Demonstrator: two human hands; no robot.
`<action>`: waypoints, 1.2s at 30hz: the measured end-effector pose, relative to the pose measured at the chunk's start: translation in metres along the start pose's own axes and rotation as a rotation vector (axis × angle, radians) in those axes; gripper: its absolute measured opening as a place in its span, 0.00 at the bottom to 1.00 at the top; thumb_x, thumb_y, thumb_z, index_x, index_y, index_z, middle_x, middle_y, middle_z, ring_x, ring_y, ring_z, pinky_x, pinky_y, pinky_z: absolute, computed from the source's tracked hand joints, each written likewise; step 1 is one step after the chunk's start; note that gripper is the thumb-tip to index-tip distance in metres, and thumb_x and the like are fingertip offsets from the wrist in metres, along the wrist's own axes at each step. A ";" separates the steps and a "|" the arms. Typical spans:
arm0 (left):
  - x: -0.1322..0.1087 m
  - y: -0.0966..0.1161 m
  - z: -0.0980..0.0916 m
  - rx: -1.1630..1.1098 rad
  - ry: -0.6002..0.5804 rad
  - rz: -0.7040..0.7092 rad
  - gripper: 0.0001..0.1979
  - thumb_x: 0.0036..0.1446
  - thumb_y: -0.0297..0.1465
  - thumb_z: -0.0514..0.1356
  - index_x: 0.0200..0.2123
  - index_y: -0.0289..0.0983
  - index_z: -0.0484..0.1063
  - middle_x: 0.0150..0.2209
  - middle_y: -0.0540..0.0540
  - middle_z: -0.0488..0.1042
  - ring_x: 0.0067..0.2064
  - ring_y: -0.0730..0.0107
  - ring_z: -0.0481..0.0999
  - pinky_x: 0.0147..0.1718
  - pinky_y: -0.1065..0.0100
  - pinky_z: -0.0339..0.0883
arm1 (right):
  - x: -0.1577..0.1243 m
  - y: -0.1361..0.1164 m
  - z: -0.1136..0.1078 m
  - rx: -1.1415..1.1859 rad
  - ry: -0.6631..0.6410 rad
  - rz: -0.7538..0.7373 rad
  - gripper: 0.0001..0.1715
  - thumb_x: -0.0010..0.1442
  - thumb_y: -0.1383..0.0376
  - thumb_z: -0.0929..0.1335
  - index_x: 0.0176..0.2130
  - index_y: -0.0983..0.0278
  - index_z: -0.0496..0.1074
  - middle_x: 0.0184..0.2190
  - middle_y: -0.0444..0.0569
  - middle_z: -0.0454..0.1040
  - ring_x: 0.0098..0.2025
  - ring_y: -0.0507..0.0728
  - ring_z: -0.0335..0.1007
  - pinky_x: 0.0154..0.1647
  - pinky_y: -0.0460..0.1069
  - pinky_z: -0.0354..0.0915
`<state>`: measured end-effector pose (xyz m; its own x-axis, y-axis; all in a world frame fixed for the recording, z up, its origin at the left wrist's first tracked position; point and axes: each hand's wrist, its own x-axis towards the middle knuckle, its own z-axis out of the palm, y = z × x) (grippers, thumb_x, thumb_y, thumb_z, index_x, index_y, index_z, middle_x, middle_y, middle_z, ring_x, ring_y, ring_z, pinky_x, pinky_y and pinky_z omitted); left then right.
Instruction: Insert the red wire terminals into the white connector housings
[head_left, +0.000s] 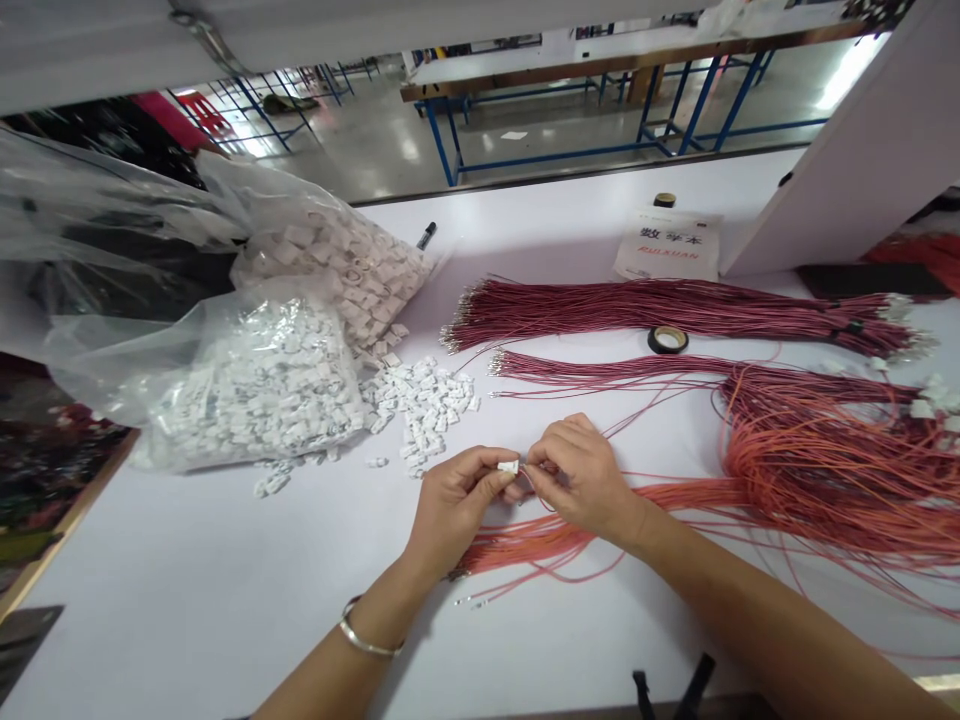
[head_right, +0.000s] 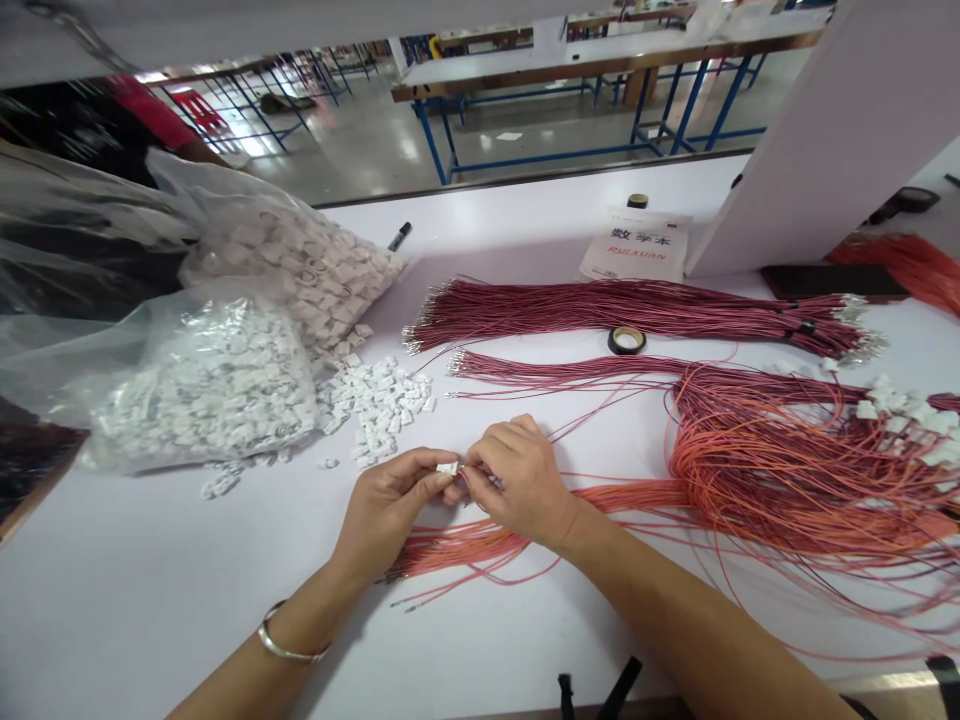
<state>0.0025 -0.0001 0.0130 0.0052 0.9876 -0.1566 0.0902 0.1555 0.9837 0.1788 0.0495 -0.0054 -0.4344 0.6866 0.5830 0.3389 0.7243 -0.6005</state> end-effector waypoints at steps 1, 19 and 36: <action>0.000 0.000 0.001 0.011 -0.002 0.004 0.08 0.57 0.32 0.64 0.38 0.34 0.78 0.24 0.49 0.79 0.28 0.69 0.78 0.34 0.67 0.74 | 0.000 0.000 0.000 0.003 0.002 -0.002 0.09 0.61 0.70 0.63 0.28 0.62 0.64 0.22 0.41 0.67 0.26 0.51 0.61 0.36 0.50 0.54; 0.002 0.005 0.004 0.082 0.029 0.027 0.08 0.57 0.33 0.63 0.39 0.37 0.77 0.25 0.49 0.81 0.29 0.66 0.81 0.35 0.66 0.76 | -0.002 0.004 0.000 0.064 -0.040 0.012 0.09 0.65 0.69 0.62 0.32 0.61 0.66 0.24 0.42 0.74 0.25 0.51 0.65 0.37 0.50 0.58; 0.006 0.002 0.007 0.189 0.011 0.111 0.08 0.59 0.33 0.61 0.40 0.38 0.77 0.27 0.49 0.82 0.29 0.66 0.82 0.33 0.68 0.75 | -0.006 0.014 0.004 0.015 -0.025 0.010 0.13 0.69 0.65 0.61 0.32 0.62 0.69 0.26 0.44 0.77 0.27 0.52 0.69 0.37 0.49 0.61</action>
<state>0.0095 0.0055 0.0133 0.0147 0.9988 -0.0462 0.2750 0.0403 0.9606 0.1830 0.0552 -0.0192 -0.4518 0.6916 0.5635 0.3310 0.7165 -0.6141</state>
